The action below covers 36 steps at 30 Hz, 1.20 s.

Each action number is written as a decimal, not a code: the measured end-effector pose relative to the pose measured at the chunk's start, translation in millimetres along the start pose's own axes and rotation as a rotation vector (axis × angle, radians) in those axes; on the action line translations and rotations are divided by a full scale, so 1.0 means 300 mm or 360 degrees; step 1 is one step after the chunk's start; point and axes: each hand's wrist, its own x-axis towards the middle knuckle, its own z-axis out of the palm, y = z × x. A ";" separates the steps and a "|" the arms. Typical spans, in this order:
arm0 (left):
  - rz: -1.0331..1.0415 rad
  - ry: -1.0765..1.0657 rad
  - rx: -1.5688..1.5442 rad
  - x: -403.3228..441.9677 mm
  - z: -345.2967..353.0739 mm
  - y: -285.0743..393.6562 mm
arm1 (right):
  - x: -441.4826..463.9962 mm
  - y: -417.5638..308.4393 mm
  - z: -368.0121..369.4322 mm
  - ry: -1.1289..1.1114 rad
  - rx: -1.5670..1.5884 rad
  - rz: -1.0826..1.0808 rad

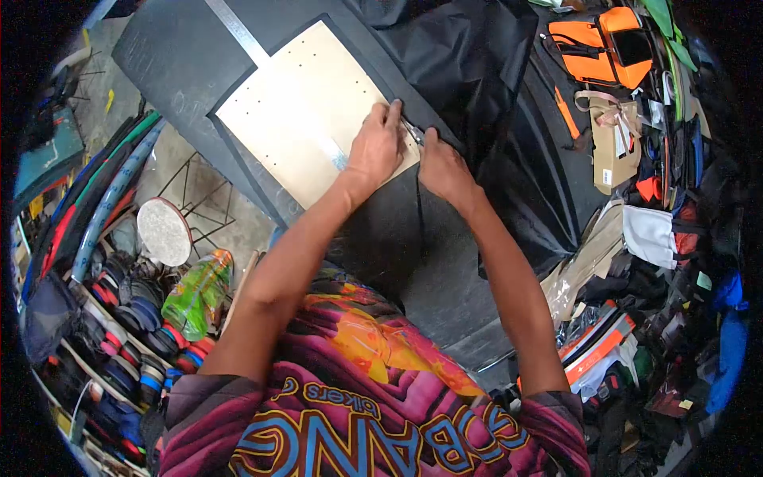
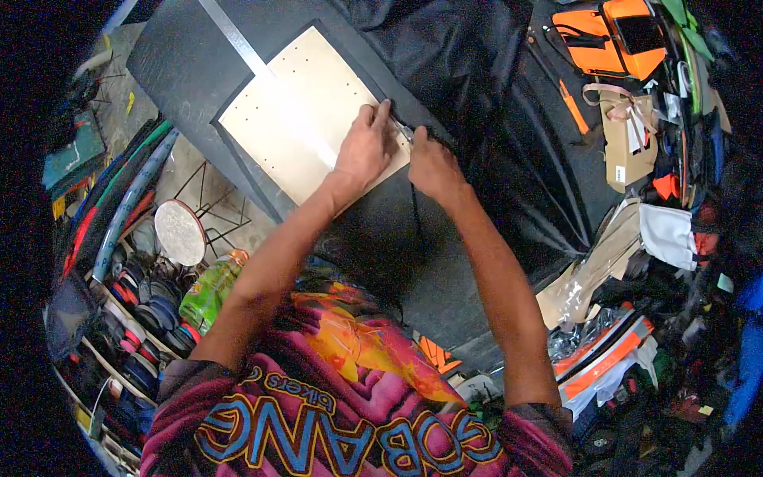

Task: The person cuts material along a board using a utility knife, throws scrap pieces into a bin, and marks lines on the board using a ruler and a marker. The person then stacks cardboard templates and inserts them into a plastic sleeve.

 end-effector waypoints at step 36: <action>-0.0246 -0.0177 0.0118 0.021 0.000 0.039 | -0.187 0.118 0.086 0.0148 0.0038 -0.0006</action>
